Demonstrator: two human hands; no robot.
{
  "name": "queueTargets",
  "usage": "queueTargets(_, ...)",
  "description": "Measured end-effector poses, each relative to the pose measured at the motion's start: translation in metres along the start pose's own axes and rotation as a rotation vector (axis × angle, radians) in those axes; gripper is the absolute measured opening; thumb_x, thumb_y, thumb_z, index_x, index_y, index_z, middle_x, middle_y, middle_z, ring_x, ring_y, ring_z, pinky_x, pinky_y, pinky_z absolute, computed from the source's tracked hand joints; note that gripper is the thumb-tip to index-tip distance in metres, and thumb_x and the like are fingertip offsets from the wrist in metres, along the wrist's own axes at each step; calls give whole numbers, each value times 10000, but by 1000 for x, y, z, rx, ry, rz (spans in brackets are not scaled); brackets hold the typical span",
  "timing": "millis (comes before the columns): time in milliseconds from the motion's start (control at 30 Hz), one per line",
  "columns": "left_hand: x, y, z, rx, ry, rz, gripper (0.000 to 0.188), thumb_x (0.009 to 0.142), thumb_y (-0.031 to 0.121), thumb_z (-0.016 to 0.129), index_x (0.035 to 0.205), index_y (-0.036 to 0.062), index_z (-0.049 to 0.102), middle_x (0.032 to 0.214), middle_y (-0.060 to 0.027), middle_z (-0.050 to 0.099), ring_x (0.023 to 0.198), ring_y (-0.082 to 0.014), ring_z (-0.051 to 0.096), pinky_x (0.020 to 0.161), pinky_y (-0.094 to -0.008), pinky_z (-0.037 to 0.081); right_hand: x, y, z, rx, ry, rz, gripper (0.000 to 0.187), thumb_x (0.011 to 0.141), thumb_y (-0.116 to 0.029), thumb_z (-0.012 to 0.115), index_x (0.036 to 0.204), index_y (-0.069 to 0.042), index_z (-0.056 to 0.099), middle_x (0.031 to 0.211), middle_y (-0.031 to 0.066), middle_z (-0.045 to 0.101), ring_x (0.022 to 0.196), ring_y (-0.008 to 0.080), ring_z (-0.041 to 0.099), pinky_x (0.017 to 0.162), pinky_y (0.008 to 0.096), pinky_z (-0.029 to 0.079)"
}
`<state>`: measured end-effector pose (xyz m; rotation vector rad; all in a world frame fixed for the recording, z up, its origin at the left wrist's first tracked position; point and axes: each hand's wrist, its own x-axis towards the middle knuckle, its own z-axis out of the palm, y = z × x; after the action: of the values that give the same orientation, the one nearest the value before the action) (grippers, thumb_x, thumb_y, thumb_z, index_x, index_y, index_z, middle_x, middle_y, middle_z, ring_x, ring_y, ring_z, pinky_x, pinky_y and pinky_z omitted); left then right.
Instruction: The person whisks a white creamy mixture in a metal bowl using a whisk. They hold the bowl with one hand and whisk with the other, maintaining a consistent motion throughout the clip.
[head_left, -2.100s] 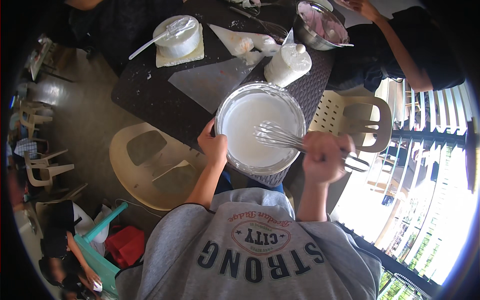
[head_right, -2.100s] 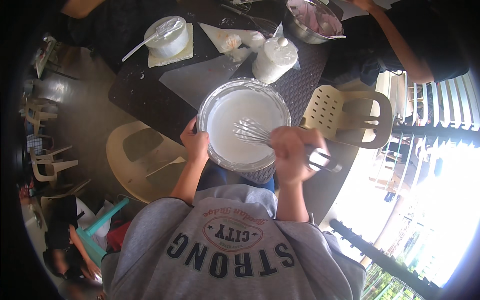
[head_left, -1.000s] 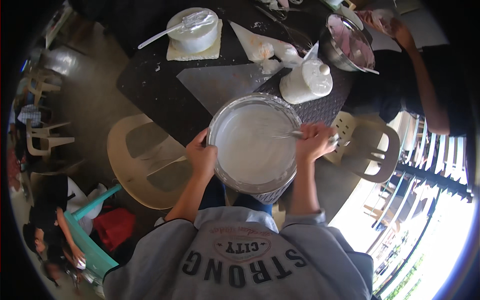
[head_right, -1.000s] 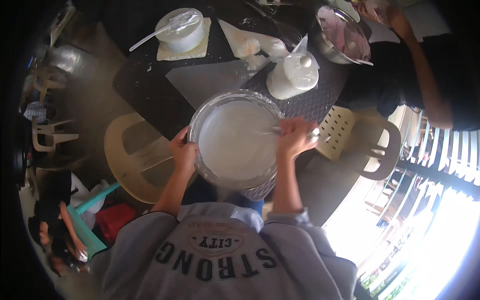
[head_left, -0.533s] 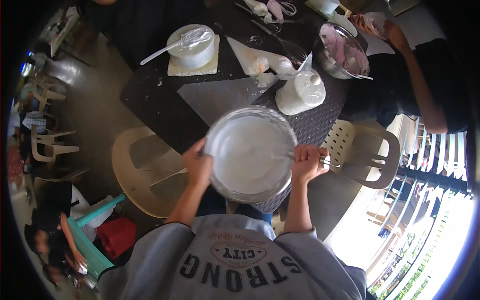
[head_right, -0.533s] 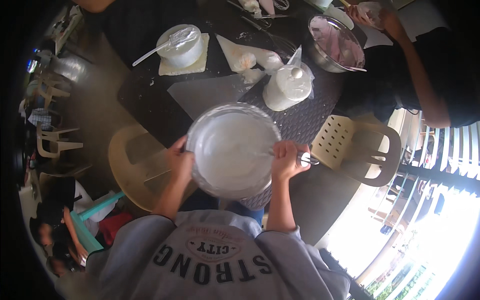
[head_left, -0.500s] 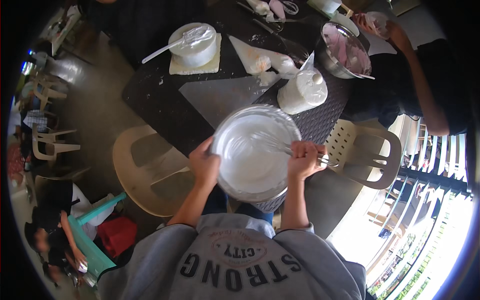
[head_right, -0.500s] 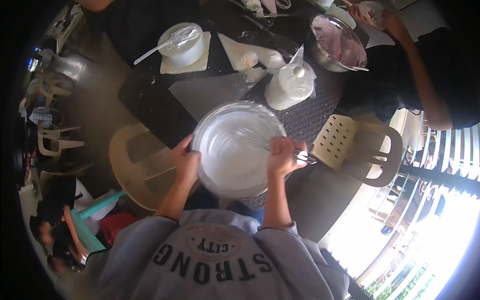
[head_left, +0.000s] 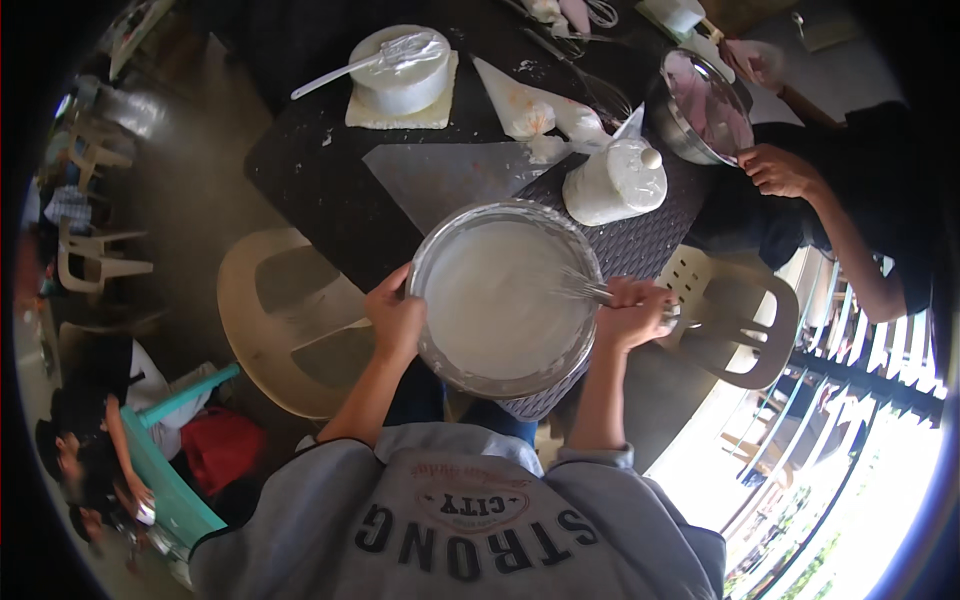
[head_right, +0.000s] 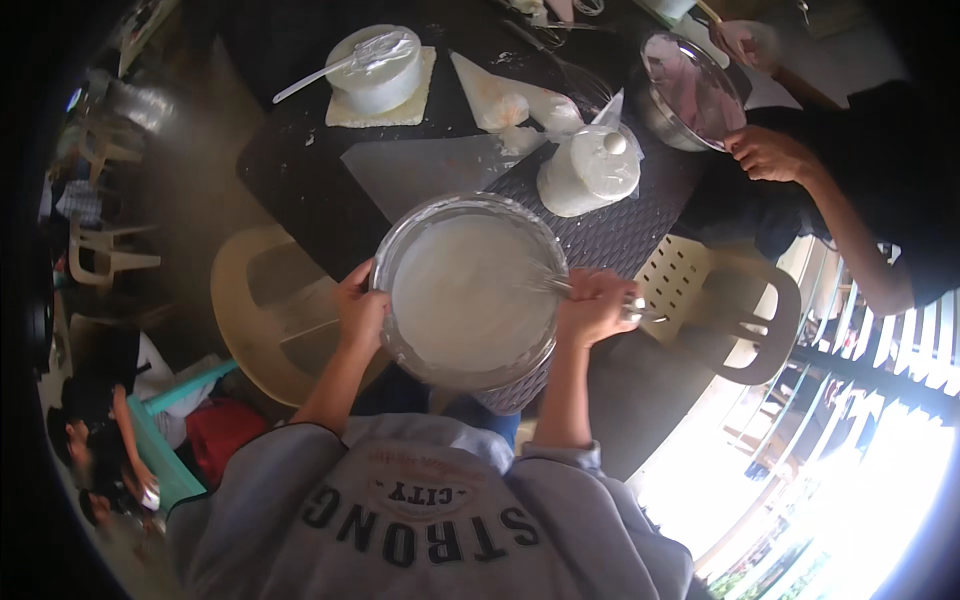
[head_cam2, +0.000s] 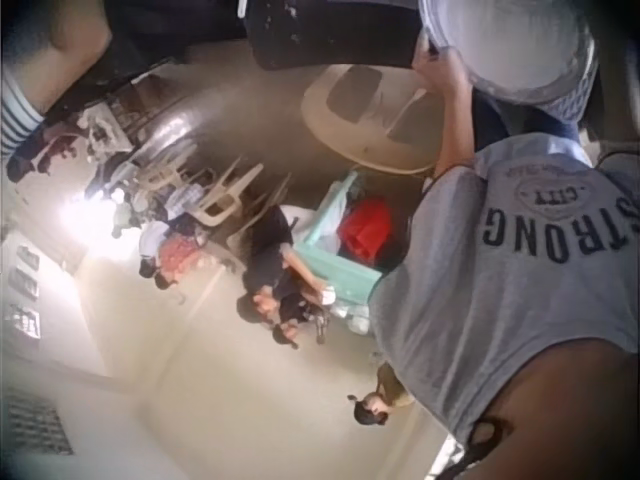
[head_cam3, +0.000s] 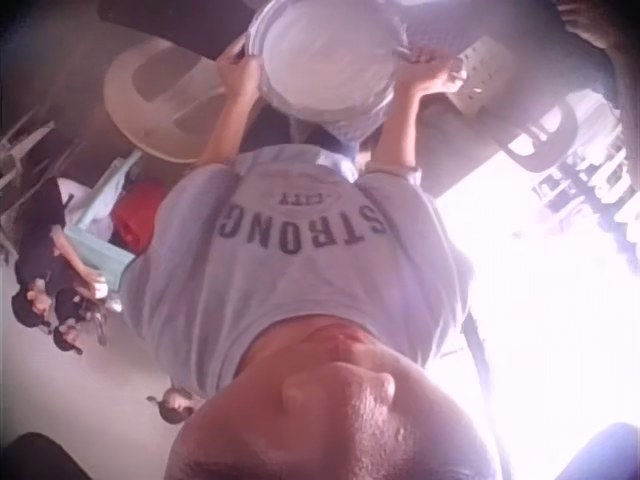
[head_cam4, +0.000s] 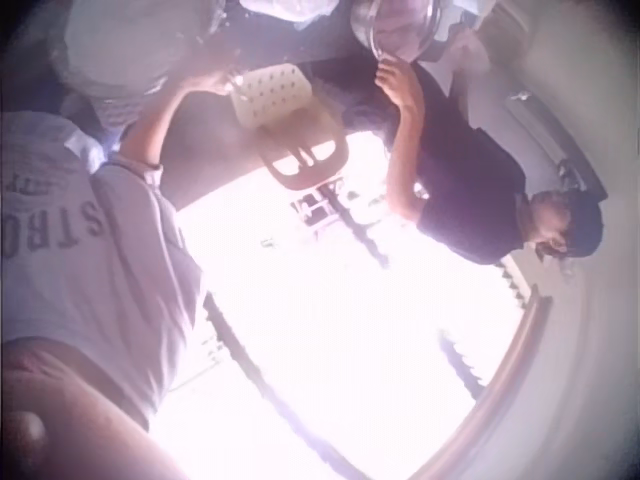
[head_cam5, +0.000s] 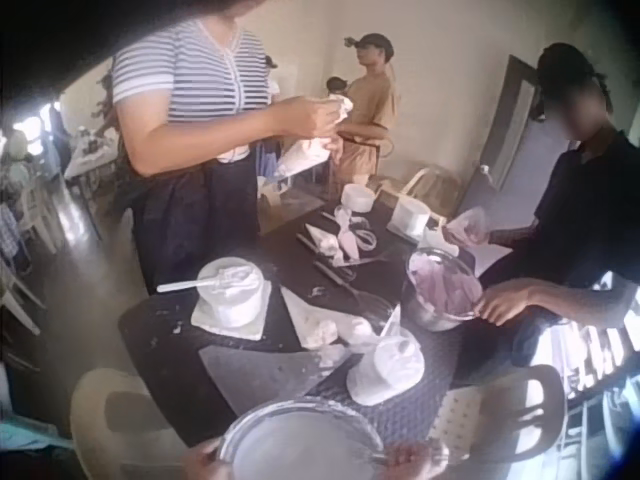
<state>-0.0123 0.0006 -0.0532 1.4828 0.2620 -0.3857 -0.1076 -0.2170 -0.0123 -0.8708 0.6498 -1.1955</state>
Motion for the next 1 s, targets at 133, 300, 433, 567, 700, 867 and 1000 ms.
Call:
queueTargets(133, 5, 5, -7, 22, -77, 20, 522, 576, -146, 392, 1038, -33, 604, 856, -62, 632, 680, -83, 556, 590, -186, 415, -73, -13, 16, -105, -365, 204, 272, 771, -36, 454, 549, -103, 312, 408, -1, 265, 356, 90, 260, 394, 275, 280)
queueTargets(300, -5, 5, -1, 45, -76, 20, 514, 581, -140, 387, 1031, -30, 609, 856, -67, 639, 701, -82, 562, 617, -187, 421, -24, 4, 2, -58, -207, 71, 186, 725, 29, 401, 606, -98, 337, 413, -3, 248, 319, 106, 264, 361, 286, 307)
queueTargets(433, -5, 2, -3, -25, -45, 54, 531, 540, -156, 413, 1024, -46, 600, 746, -74, 609, 495, -74, 484, 398, -198, 321, -42, -5, -1, -309, -235, -34, 161, 698, 1, 407, 590, -96, 339, 410, -4, 271, 318, 116, 294, 351, 297, 324)
queueTargets(567, -4, 0, -2, 62, -26, 76, 522, 545, -150, 412, 1015, -37, 609, 703, -60, 595, 463, -67, 457, 391, -202, 310, -39, 0, -2, 25, -269, 184, 181, 698, 24, 422, 564, -78, 354, 401, 12, 327, 360, 121, 394, 378, 286, 372)
queueTargets(700, -7, 8, -3, -23, -27, -6, 514, 550, -150, 408, 1007, -36, 612, 687, -53, 586, 456, -59, 446, 392, -202, 305, -5, -5, -7, -299, -117, -102, 236, 705, 12, 399, 529, -102, 290, 404, -14, 274, 332, 112, 311, 370, 275, 324)
queueTargets(867, -5, 0, -1, -35, -20, 38, 503, 564, -139, 407, 1012, -33, 611, 710, -57, 598, 484, -61, 477, 418, -193, 334, -43, 16, 8, -38, -82, 138, 235, 706, -14, 410, 524, -102, 289, 396, -7, 260, 323, 110, 276, 376, 283, 322)
queueTargets(1000, -9, -2, -4, -24, 0, 10, 489, 579, -113, 413, 1008, -14, 623, 745, -59, 630, 516, -64, 519, 465, -180, 383, 5, -5, 5, -173, -73, 1, 226, 740, -66, 434, 569, -132, 301, 411, -13, 222, 335, 111, 248, 398, 290, 321)
